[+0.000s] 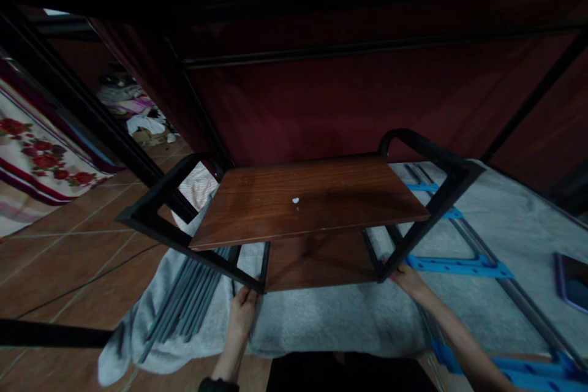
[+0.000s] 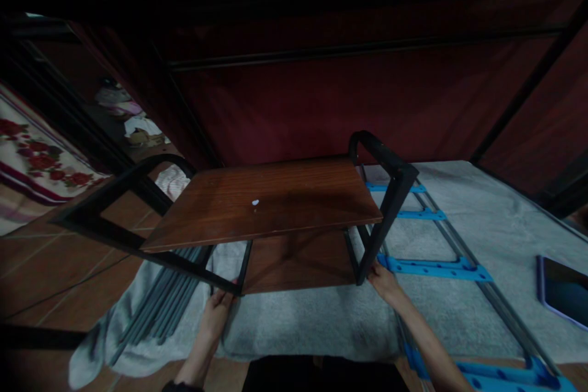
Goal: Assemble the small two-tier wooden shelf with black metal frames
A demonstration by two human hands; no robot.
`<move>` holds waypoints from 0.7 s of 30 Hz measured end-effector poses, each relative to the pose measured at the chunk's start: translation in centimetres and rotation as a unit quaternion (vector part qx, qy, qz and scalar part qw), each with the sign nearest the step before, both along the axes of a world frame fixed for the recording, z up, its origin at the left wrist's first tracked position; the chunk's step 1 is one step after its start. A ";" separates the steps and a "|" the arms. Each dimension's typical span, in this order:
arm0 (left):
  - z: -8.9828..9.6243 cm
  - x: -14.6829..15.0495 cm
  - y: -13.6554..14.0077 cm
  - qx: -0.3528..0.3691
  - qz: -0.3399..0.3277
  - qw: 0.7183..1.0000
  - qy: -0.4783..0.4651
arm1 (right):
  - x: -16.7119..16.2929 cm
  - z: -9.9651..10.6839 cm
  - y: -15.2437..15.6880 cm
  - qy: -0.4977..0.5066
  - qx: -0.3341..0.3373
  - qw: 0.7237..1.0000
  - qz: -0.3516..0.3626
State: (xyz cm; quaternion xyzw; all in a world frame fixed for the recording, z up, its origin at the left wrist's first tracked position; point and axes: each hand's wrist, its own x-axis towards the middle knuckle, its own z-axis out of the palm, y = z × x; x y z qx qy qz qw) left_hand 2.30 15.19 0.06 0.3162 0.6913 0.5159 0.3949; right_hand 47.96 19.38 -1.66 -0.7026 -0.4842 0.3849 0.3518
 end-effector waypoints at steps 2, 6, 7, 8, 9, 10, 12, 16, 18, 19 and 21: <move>-0.5 0.0 -0.4 -0.017 -0.018 0.998 0.051 | -0.1 -0.9 -0.7 -0.033 0.013 0.999 0.018; -1.2 -0.3 -0.3 -0.044 -0.031 0.991 0.126 | -0.9 -0.6 -1.8 -0.043 0.015 0.999 0.016; -1.4 -0.4 -0.2 -0.047 -0.033 0.991 0.118 | -1.2 -0.4 -2.0 -0.040 0.011 0.999 0.012; -1.5 -0.5 -0.2 -0.047 -0.033 0.993 0.100 | -1.4 -0.1 -2.1 -0.036 0.010 0.999 0.009; -1.6 -0.5 -0.2 -0.046 -0.033 0.995 0.077 | -1.6 0.2 -2.3 -0.031 0.011 0.999 0.008; -1.7 -0.5 -0.3 -0.044 -0.031 0.997 0.054 | -1.7 0.4 -2.5 -0.027 0.010 1.000 0.007; -1.6 -0.5 -0.5 -0.040 -0.025 0.999 0.022 | -1.9 0.8 -2.9 -0.018 0.008 1.000 0.006; -1.3 -0.2 -0.8 -0.042 -0.025 0.999 0.011 | -2.0 1.2 -3.5 0.002 0.012 1.000 0.009; -1.0 0.0 -0.8 -0.044 -0.025 0.999 0.016 | -2.0 1.2 -3.8 0.006 0.017 1.000 0.007; -0.9 0.1 -0.7 -0.044 -0.023 0.999 0.018 | -1.9 1.1 -3.9 0.006 0.020 1.000 0.007; -0.6 0.4 -0.6 -0.048 -0.018 0.998 0.022 | -1.9 0.8 -4.1 0.002 0.022 1.000 0.006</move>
